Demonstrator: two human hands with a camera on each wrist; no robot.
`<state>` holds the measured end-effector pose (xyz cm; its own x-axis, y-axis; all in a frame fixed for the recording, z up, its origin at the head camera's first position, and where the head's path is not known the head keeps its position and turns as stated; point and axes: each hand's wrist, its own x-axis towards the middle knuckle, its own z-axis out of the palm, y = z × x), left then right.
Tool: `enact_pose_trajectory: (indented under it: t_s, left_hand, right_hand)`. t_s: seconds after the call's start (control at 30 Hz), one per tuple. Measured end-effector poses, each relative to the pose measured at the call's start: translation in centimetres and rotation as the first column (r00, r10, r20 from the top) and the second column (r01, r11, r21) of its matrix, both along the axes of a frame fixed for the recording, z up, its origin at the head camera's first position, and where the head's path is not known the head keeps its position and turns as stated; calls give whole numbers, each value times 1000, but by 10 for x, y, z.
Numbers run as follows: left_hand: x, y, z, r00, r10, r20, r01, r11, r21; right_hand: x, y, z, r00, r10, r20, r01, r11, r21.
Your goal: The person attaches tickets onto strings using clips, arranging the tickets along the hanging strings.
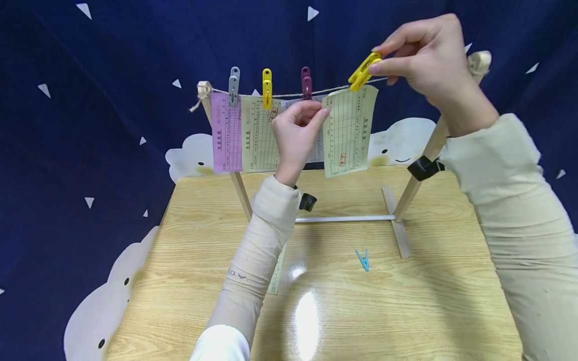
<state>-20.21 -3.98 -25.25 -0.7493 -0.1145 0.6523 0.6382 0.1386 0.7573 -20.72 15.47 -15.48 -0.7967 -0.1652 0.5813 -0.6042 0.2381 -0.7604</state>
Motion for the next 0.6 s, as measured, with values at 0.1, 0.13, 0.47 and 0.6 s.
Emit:
enact_pose_trajectory:
  t_s: [0.1, 0.13, 0.47, 0.6]
  left_hand:
    - [0, 1, 0, 1000, 12, -12, -12, 1000, -11]
    - [0, 2, 0, 1000, 14, -14, -14, 1000, -12]
    - [2, 2, -1, 1000, 28, -7, -28, 1000, -8]
    - [2, 3, -1, 999, 33, -6, -33, 999, -7]
  right_hand:
    - [-1, -4, 0, 998, -61, -9, 61, 991, 123]
    - [-2, -5, -1, 997, -72, -13, 73, 985, 157]
    - [-2, -11, -7, 987, -153, -40, 157, 921, 356]
    - [-1, -11, -8, 986, -159, -50, 166, 908, 385]
